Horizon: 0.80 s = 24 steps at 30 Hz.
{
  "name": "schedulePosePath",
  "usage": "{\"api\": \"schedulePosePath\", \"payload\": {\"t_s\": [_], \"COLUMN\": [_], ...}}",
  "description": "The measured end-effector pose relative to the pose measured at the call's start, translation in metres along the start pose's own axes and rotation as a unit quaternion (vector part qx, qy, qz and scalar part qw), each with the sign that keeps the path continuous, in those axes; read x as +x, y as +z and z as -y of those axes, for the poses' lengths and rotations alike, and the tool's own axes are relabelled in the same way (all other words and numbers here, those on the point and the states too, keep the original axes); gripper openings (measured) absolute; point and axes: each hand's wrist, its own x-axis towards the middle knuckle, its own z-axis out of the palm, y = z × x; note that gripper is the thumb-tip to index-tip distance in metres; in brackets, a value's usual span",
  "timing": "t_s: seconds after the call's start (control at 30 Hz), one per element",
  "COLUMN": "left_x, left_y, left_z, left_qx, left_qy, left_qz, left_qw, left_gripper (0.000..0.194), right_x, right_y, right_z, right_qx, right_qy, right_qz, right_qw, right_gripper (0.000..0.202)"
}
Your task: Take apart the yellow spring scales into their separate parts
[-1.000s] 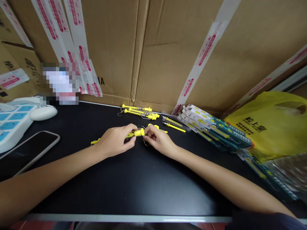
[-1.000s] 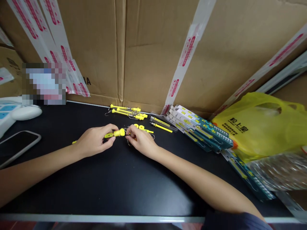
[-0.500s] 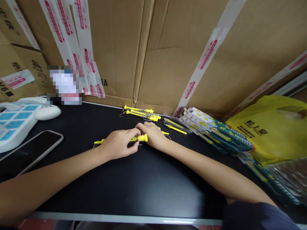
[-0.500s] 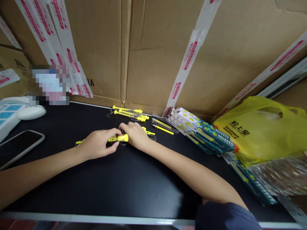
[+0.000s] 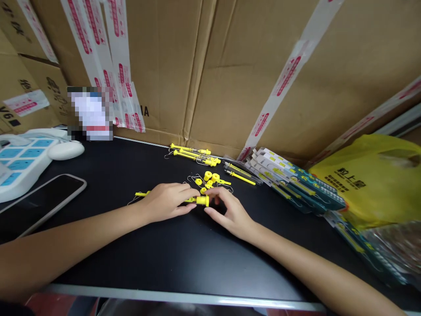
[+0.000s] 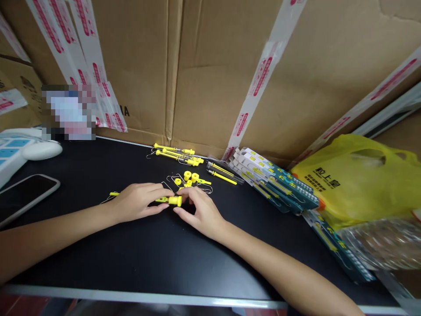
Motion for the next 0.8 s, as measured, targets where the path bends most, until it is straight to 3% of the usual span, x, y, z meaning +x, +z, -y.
{"api": "schedulePosePath", "payload": {"t_s": [0.33, 0.8], "left_x": [0.000, 0.000], "left_y": [0.000, 0.000], "left_z": [0.000, 0.007], "left_qx": [-0.007, -0.014], "left_qy": [0.023, -0.007], "left_qz": [-0.005, -0.004], "left_qw": [1.000, 1.000], "left_gripper": [0.026, 0.023], "right_x": [0.001, 0.005], "right_y": [0.008, 0.005], "right_z": [-0.008, -0.010], "right_qx": [0.069, 0.185], "right_qy": [0.029, 0.117], "right_qz": [-0.005, -0.031], "right_qw": [0.997, 0.975], "right_gripper": [0.022, 0.020]}}
